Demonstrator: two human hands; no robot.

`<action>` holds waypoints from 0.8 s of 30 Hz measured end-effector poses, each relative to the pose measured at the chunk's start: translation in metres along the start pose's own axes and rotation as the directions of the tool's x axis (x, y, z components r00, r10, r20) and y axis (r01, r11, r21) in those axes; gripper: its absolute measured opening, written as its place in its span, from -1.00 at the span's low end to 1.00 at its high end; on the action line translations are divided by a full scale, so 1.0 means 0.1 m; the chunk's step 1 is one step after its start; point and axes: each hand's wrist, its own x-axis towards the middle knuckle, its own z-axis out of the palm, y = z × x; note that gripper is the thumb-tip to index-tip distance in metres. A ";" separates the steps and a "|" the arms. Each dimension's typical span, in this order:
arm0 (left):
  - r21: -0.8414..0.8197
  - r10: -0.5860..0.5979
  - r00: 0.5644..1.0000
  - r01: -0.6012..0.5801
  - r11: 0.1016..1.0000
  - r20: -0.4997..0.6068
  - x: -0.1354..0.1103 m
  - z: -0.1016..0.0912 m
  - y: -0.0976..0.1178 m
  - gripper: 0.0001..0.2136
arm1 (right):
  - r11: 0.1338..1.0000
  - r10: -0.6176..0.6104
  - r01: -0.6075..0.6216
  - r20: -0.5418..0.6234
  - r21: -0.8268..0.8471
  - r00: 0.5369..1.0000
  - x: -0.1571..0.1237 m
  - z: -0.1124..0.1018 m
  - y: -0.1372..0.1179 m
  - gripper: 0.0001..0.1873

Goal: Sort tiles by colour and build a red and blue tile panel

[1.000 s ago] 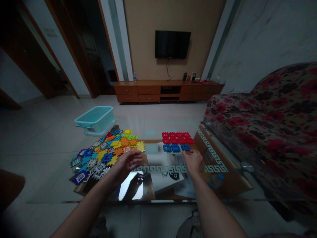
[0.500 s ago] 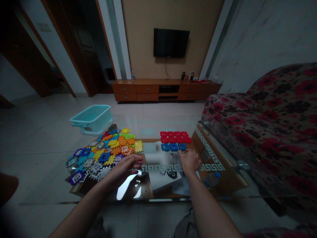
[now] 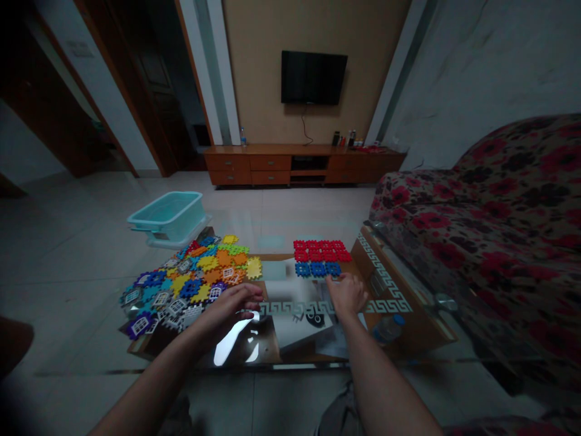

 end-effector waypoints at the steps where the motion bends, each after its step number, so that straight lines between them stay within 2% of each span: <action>1: 0.001 -0.002 1.000 0.002 1.000 0.001 0.00 0.00 0.00 -0.72 | 1.000 0.002 -0.002 0.000 0.002 1.000 0.00 0.00 0.00 -0.56; 24: -0.002 -0.019 1.000 0.019 1.000 -0.002 0.00 0.01 0.00 -0.73 | 0.998 0.029 -0.030 0.010 0.047 1.000 -0.01 -0.02 0.00 -0.58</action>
